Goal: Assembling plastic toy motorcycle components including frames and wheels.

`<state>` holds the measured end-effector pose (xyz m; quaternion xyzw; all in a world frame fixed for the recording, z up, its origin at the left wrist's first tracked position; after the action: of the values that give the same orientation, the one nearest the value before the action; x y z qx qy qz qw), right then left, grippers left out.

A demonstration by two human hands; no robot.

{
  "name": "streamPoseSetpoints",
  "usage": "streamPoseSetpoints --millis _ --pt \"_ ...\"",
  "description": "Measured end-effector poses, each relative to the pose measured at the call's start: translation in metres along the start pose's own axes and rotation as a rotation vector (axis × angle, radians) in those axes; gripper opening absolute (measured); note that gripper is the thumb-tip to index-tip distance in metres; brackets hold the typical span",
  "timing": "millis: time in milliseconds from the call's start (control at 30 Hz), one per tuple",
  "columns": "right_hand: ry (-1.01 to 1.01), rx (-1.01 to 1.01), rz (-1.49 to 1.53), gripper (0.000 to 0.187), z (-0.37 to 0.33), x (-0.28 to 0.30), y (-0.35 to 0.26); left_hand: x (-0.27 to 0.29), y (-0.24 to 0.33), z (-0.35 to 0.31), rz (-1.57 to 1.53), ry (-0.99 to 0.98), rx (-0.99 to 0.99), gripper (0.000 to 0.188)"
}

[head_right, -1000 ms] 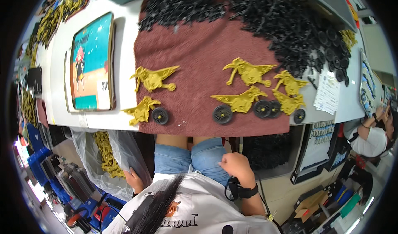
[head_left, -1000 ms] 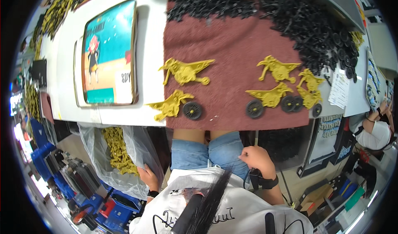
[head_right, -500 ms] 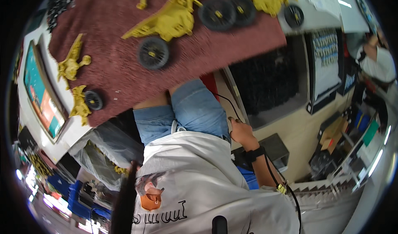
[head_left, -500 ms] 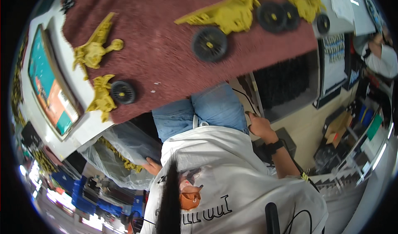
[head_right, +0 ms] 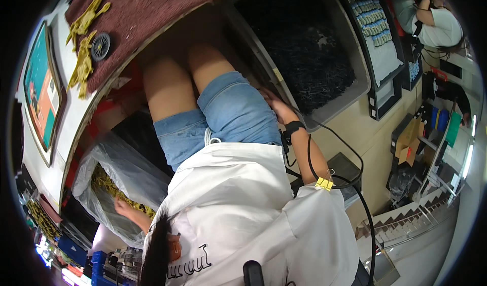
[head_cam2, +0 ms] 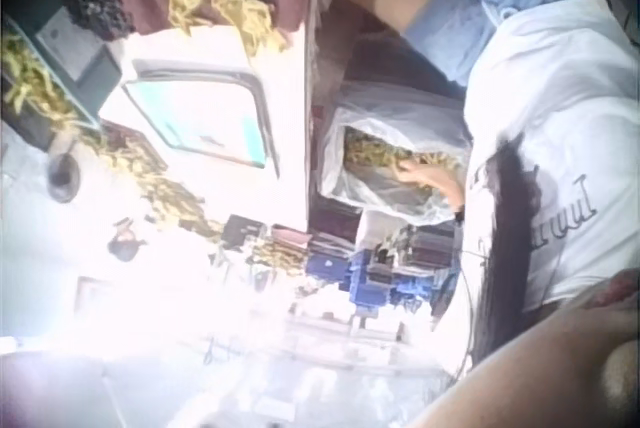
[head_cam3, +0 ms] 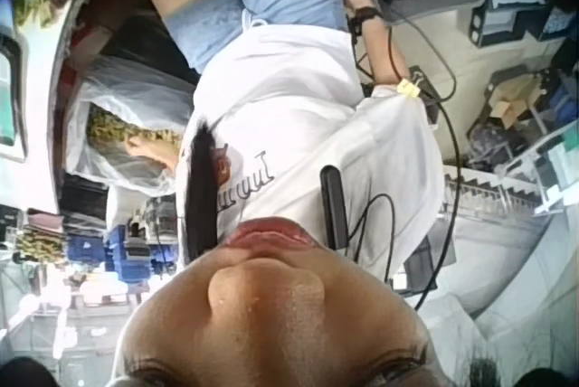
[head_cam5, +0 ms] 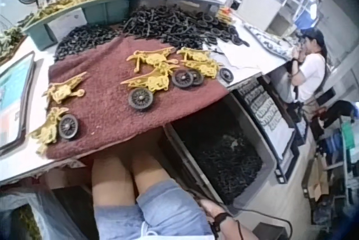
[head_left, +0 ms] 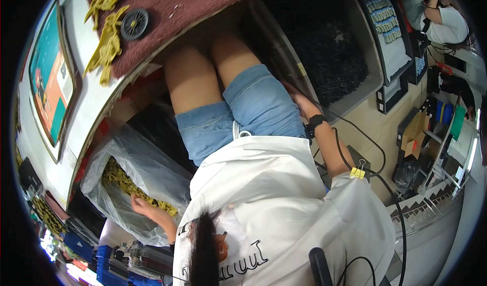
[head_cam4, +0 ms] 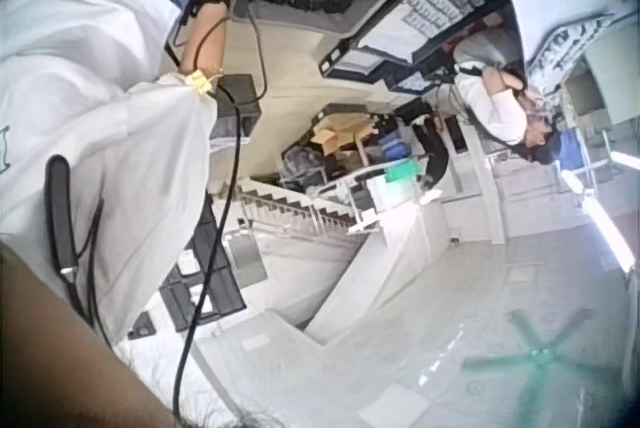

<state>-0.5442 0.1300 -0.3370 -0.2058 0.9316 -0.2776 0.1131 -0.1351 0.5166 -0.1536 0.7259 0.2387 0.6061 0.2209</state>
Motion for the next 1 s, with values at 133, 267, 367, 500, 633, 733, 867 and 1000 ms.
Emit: streamPoseSetpoints --millis 133,267,367,500,633,733,867,1000 --pt "-0.223 0.113 0.102 0.06 0.011 -0.033 -0.032 0.043 0.024 0.036 -0.113 0.019 -0.177 0.039" --pt "-0.126 0.001 -0.207 0.055 0.024 -0.026 -0.01 0.045 0.057 0.061 -0.155 -0.032 -0.341 0.038" --pt "0.012 0.266 -0.35 0.047 0.029 -0.037 -0.008 0.037 0.064 0.07 -0.144 -0.142 -0.424 0.036" --pt "0.17 0.201 -0.538 0.043 0.026 -0.02 0.002 0.018 0.079 0.069 -0.22 -0.258 -0.512 0.034" --pt "0.322 0.118 -0.721 0.04 0.019 0.01 0.019 0.014 0.076 0.075 -0.291 -0.307 -0.521 0.034" --pt "0.433 0.034 -0.85 0.038 0.013 0.045 0.038 0.012 0.077 0.072 -0.324 -0.329 -0.515 0.032" --pt "0.604 0.158 -0.843 0.029 -0.01 0.053 0.059 0.013 0.075 0.073 -0.285 -0.376 -0.494 0.028" --pt "0.753 0.22 -1.032 0.02 -0.039 0.043 0.061 0.011 0.085 0.074 -0.245 -0.437 -0.475 0.021"
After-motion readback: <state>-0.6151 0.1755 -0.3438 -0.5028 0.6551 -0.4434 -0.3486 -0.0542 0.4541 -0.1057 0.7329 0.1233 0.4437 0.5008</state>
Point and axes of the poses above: each hand's wrist, its own z-axis towards the middle knuckle, its own x-axis out of the back of the hand, y = z × x, the point moved 3 cm from there along z, towards the middle knuckle, and after that the axes turned 6 degrees about x, right-handed, at the moved point
